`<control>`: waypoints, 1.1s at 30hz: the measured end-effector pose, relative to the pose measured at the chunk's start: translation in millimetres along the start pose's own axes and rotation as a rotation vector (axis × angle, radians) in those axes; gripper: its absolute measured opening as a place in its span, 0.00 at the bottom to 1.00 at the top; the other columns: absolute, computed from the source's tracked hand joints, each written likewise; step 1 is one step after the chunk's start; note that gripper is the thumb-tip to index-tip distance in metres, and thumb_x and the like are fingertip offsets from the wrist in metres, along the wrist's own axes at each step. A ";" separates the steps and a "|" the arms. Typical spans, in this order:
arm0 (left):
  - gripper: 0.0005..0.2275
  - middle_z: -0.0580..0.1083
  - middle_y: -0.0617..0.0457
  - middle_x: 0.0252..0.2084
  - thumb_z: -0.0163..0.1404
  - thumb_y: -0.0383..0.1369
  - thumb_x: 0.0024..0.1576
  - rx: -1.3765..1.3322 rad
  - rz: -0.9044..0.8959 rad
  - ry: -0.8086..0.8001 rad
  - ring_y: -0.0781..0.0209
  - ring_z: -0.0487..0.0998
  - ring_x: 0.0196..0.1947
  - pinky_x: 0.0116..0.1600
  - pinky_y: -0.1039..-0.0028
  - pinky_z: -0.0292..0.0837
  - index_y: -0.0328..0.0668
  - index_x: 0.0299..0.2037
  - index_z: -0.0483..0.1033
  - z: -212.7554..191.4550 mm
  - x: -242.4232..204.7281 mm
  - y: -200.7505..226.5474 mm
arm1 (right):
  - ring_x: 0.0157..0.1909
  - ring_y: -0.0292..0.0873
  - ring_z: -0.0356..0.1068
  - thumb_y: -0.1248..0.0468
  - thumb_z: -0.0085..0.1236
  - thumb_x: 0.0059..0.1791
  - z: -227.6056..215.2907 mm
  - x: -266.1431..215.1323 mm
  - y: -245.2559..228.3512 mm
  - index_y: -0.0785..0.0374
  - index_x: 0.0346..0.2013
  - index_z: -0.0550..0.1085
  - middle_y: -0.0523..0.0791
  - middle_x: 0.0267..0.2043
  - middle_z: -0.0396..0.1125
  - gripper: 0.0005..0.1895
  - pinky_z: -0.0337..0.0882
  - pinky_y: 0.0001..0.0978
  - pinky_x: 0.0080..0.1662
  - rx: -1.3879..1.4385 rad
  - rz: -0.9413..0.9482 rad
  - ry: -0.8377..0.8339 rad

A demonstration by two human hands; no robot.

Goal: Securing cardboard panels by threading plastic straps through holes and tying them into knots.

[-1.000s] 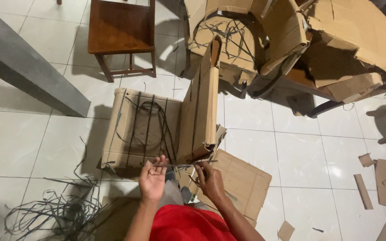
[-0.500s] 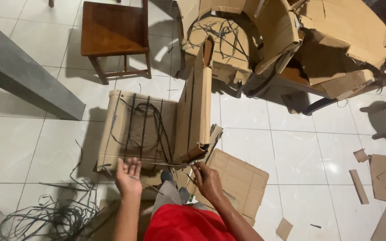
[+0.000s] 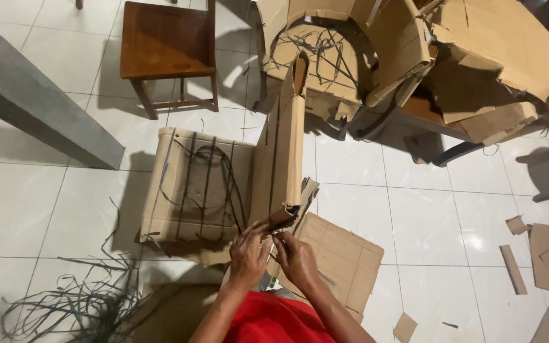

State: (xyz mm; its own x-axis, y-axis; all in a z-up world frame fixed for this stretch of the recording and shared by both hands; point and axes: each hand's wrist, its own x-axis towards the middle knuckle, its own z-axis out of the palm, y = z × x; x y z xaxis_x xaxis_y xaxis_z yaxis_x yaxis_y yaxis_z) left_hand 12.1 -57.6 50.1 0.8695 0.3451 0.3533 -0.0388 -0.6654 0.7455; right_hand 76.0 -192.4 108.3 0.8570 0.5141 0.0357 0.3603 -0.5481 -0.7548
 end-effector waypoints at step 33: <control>0.26 0.57 0.59 0.12 0.55 0.48 0.59 -0.536 -0.917 0.291 0.66 0.53 0.14 0.23 0.71 0.50 0.40 0.13 0.65 44.1 77.5 -33.3 | 0.12 0.33 0.55 0.60 0.55 0.52 -6.3 7.0 11.4 0.59 0.51 0.79 0.39 0.12 0.65 0.14 0.55 0.28 0.18 0.089 0.121 0.140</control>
State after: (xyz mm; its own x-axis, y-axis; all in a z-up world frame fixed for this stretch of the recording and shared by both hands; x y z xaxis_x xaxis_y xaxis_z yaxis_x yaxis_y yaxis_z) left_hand 102.5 -37.8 27.7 0.5307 0.7514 -0.3922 0.2923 0.2721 0.9168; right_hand 88.4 -199.2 104.1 0.9373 0.3475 0.0270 0.2224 -0.5366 -0.8140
